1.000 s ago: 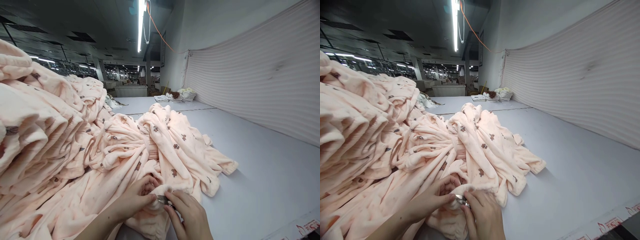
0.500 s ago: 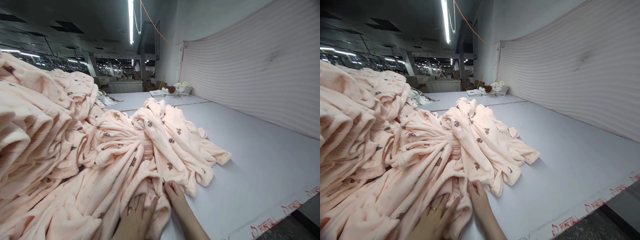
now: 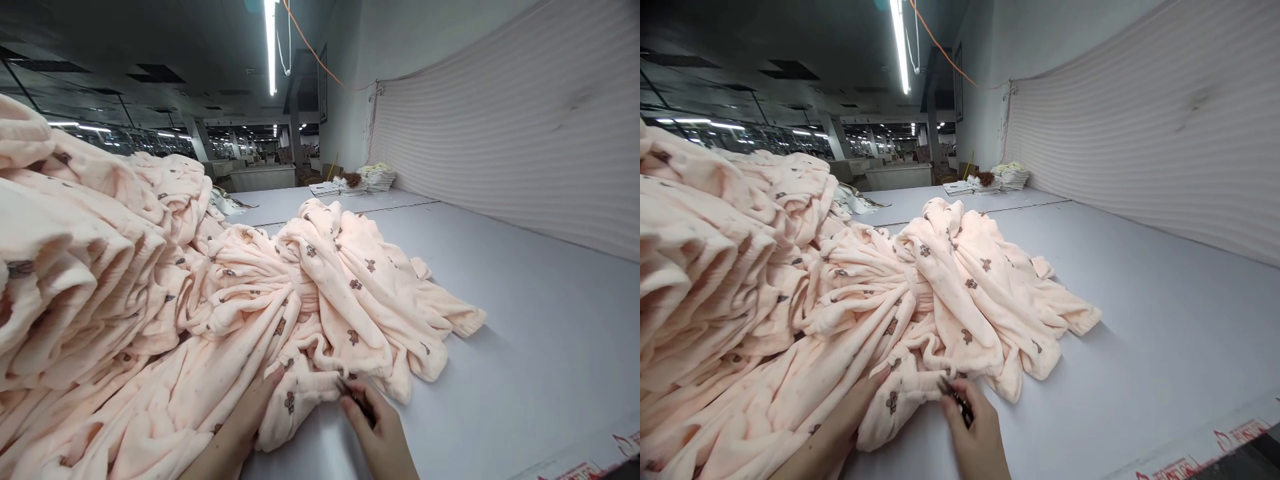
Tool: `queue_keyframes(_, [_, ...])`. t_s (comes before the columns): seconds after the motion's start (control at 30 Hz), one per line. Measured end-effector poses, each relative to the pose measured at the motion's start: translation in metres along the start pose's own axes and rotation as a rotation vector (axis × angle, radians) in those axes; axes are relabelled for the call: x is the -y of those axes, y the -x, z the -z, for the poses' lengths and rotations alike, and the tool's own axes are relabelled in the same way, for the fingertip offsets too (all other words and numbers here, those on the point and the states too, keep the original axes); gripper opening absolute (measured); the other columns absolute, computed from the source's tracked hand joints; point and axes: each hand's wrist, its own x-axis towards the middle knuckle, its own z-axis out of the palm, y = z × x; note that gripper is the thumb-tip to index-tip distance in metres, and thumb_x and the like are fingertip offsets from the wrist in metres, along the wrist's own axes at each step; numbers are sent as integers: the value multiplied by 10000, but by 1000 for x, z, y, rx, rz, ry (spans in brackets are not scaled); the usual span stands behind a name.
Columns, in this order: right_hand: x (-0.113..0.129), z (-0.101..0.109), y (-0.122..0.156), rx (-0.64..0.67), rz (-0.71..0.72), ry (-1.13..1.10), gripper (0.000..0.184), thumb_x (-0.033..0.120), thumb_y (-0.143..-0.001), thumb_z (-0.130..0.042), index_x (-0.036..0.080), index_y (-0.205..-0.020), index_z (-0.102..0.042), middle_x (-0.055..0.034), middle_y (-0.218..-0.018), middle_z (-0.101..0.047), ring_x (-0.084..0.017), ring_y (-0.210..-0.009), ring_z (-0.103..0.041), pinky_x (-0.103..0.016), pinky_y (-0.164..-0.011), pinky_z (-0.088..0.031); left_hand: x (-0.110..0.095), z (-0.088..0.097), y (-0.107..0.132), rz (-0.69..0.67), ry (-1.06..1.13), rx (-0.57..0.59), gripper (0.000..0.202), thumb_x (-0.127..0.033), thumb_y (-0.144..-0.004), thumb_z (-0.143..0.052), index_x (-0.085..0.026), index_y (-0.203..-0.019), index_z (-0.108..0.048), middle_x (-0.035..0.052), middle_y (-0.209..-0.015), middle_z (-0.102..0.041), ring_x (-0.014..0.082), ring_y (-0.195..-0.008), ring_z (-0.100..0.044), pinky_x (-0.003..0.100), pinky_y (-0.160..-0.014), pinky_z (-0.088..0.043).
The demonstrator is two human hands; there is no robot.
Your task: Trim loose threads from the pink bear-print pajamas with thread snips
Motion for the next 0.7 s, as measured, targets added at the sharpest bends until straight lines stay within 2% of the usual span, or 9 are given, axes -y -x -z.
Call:
queue_keyframes(0.13, [-6,-19,11,58,288,241,193,350,-899,-513,221,-993,-621,-54,-891,-664,-199,-807,-628,-267,-693,-493,6,-3,1,77,153,111,529,-488,-842,-547,-111,-1211,-584,127,-1084,-723,282,-1061,-642,382,-953,-472])
queue_keyframes(0.3, [1,-36,2,-24,462,650,162,259,-906,-478,219,-1012,-594,-50,-853,-664,-208,-700,-622,-281,-604,-438,9,0,0,80,216,122,494,-453,-856,-558,-105,-1204,-588,117,-943,-761,252,-861,-703,370,-846,-515])
queue_keyframes(0.4, [4,-35,-2,-28,496,774,167,239,-924,-439,223,-961,-601,-37,-804,-666,-198,-629,-611,-281,-566,-403,7,-2,2,57,248,140,486,-433,-863,-559,-124,-1237,-568,116,-1037,-742,253,-955,-684,369,-893,-499])
queue_keyframes(0.5, [3,-33,-2,12,485,765,162,263,-925,-438,220,-949,-592,-37,-821,-667,-187,-636,-618,-272,-560,-401,4,-4,4,50,266,153,483,-418,-865,-562,-145,-1263,-552,109,-1120,-715,255,-1065,-643,375,-944,-478])
queue_keyframes(0.6, [0,-35,-3,-9,529,791,197,287,-933,-418,212,-995,-589,-49,-826,-666,-205,-668,-615,-290,-573,-382,1,-6,4,73,272,148,483,-414,-867,-561,-136,-1261,-555,110,-1084,-730,259,-1078,-638,381,-949,-477])
queue_keyframes(0.7, [-2,-36,-4,-51,526,801,233,271,-951,-370,220,-909,-594,-35,-753,-653,-194,-613,-595,-292,-555,-353,-1,-5,3,98,261,127,476,-412,-855,-581,-127,-1236,-577,111,-1082,-731,257,-1086,-634,363,-951,-477])
